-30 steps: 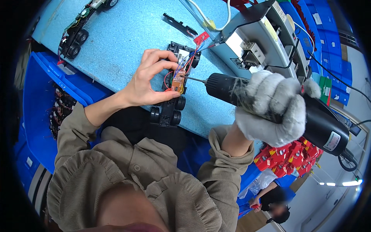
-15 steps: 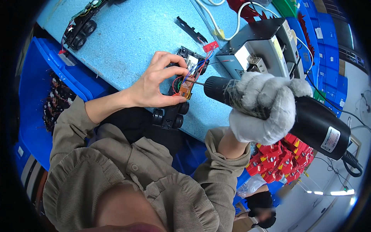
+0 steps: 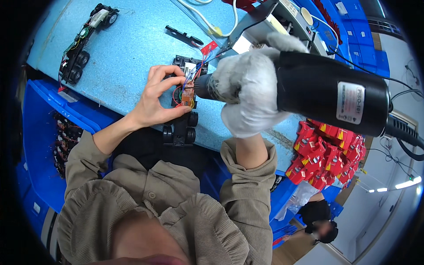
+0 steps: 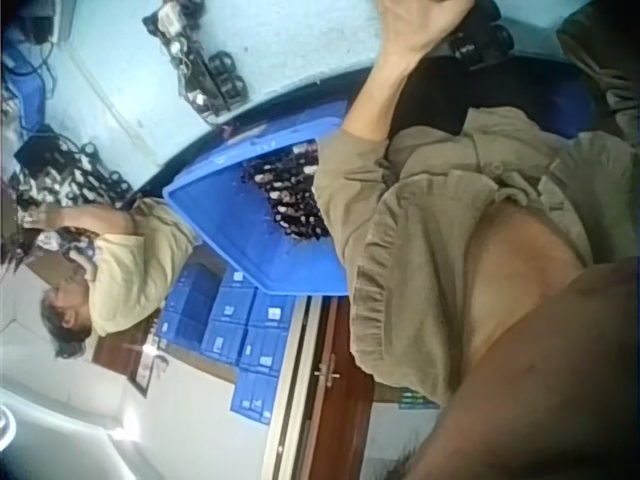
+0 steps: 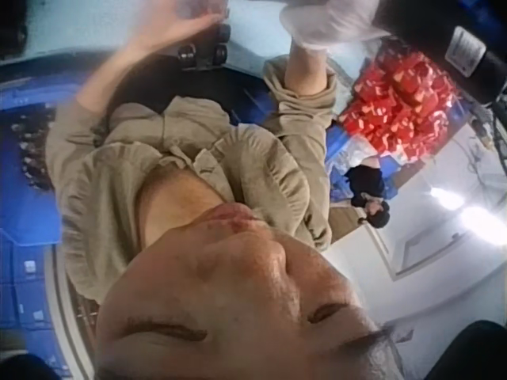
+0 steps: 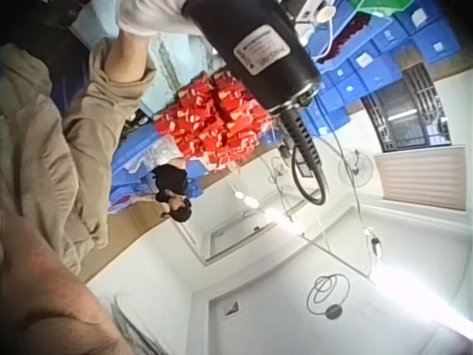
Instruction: Assembling electronic components for toys using an electric screwdriver at a factory workbench.
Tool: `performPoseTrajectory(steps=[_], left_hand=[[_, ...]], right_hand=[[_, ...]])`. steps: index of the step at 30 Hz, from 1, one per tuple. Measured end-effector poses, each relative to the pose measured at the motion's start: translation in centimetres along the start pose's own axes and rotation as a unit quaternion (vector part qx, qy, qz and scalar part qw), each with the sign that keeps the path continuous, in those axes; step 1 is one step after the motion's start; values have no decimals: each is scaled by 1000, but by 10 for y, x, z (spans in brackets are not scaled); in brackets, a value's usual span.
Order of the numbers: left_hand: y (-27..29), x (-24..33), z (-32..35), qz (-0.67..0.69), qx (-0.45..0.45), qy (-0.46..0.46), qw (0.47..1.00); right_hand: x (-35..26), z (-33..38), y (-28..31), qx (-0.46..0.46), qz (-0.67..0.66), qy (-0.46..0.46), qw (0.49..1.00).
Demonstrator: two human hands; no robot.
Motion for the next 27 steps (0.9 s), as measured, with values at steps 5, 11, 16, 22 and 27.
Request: performPoseTrajectory(steps=[5,11,16,22,27], left_hand=[[-1,0,-3,2,4,-3,1000],[-2,-3,0,5,4,1,1000],[0,-3,1,13,9,-4,1000],[0,-3,0,19,12,0,1000],[1,-1,-3,19,-8,0,1000]], right_hand=[[-2,-1,1,-4,-19,-12,1000],[4,3,-2,-21,-35,-31,999],[9,5,-5,-36,-40,-44,998],[-1,7,-12,-30,60,4,998],[-54,-6,20,-61,85,52,993]])
Point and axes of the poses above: each hand's wrist, its own z-axis away from the middle knuckle, its own y-axis out of the back of the hand, x = y × z, the point moved 10 cm from there along -z, towards the middle knuckle, and after that the axes turned 5 degrees about z, right-handed, at the moved point
